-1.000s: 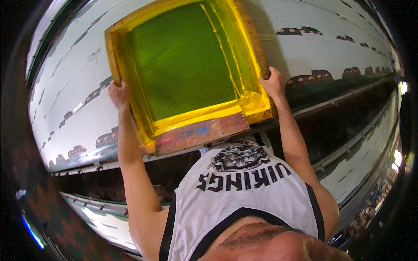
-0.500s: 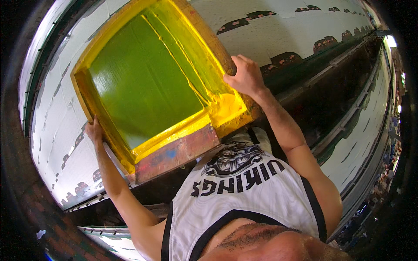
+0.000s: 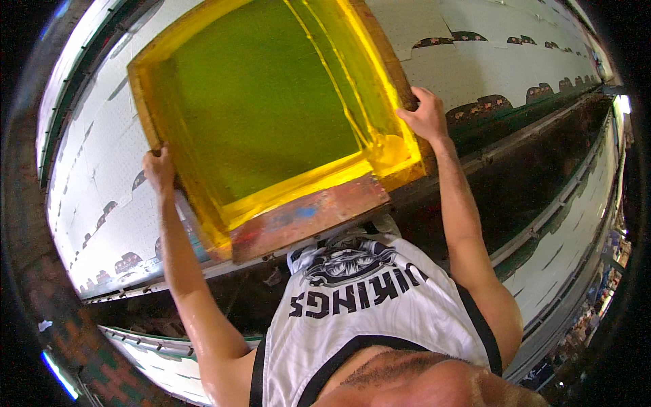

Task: The person holds a screen printing frame and uses a squeegee to spread green ink across the mesh. The person repeatedly pulls the squeegee across the screen, repositions the frame, and continues spreading the ink evenly.

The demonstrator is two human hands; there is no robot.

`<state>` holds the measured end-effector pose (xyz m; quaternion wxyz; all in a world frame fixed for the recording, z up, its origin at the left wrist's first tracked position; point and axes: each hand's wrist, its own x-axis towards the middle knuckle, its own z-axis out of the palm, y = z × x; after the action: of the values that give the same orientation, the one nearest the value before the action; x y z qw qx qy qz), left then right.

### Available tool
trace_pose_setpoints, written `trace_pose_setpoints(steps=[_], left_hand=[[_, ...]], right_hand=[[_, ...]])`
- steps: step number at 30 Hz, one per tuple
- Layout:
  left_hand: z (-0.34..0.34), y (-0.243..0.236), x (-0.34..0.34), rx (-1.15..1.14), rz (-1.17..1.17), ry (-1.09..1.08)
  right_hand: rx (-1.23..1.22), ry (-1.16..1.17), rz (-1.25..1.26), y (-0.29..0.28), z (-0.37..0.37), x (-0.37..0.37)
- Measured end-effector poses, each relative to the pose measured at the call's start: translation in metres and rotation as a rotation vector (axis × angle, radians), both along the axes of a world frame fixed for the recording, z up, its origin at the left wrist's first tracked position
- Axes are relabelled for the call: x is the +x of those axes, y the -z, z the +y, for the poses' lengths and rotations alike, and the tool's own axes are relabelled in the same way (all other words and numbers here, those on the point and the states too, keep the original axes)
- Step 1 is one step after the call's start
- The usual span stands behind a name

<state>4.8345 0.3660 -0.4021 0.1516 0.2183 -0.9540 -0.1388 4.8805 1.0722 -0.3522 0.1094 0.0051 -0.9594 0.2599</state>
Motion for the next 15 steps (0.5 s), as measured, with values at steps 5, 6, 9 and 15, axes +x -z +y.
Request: trace_pose_setpoints(steps=[5,6,9,15], left_hand=[[0.058,0.063,-0.001,0.111,0.023,-0.019],[0.060,0.069,0.000,0.110,0.028,-0.017],[0.102,0.094,-0.004,0.118,0.006,-0.029],[0.114,0.084,0.005,0.137,-0.053,-0.113]], right_hand=[[-0.025,0.122,-0.178,0.058,0.041,0.003],[-0.008,0.120,-0.137,0.077,0.047,0.004],[0.018,0.122,-0.141,0.097,0.088,0.002],[0.010,0.075,-0.185,0.095,0.081,0.006]])
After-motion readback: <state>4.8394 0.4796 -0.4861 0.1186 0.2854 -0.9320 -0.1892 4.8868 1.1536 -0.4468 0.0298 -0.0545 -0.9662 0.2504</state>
